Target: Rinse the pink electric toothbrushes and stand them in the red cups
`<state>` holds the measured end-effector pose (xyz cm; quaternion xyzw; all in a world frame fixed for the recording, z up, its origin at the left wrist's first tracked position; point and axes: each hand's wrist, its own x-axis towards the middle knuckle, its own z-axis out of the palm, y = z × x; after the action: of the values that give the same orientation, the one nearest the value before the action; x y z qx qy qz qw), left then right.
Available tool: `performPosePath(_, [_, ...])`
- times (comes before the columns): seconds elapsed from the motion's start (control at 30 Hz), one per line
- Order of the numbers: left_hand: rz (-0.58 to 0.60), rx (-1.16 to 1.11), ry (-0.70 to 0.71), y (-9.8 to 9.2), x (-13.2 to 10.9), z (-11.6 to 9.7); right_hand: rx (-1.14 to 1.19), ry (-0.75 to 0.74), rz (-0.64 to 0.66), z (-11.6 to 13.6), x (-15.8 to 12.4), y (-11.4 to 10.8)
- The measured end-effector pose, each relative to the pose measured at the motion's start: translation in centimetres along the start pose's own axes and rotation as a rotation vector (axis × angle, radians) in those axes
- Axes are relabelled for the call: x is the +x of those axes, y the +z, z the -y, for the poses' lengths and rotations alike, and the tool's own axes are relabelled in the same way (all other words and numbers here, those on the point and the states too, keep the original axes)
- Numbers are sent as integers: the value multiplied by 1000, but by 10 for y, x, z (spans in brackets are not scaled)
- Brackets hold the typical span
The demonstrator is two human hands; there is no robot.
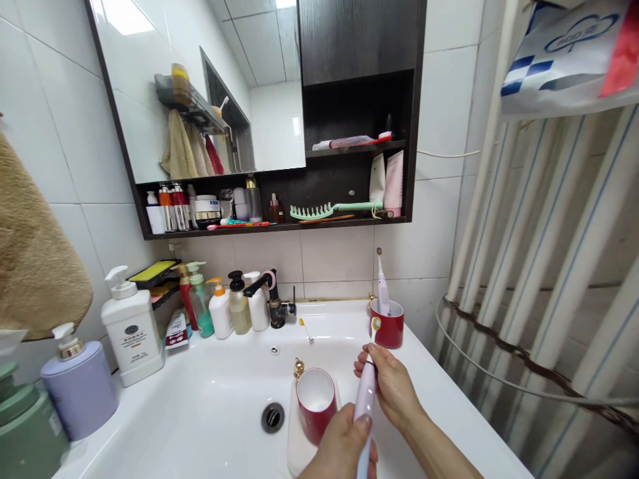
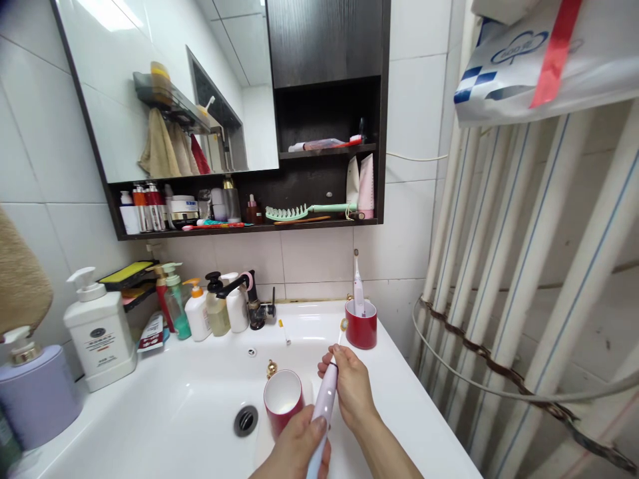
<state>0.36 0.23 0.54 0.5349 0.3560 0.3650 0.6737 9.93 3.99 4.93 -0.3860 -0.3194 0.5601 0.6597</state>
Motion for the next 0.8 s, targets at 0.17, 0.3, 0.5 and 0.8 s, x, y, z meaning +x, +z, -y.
performPosePath(0.17, [23, -74, -16, 1, -1, -1, 7, 2, -17, 0, 0, 0])
performPosePath(0.3, [-26, 63, -24, 0, -4, -4, 10, -4, -23, 0, 0, 0])
performPosePath(0.5, [7, 55, -36, -1, -5, -8, 12, -1, -39, 0, 1, 0])
performPosePath(0.8, [5, 76, -13, -1, -5, -7, 41, 7, -41, -1, 2, -1])
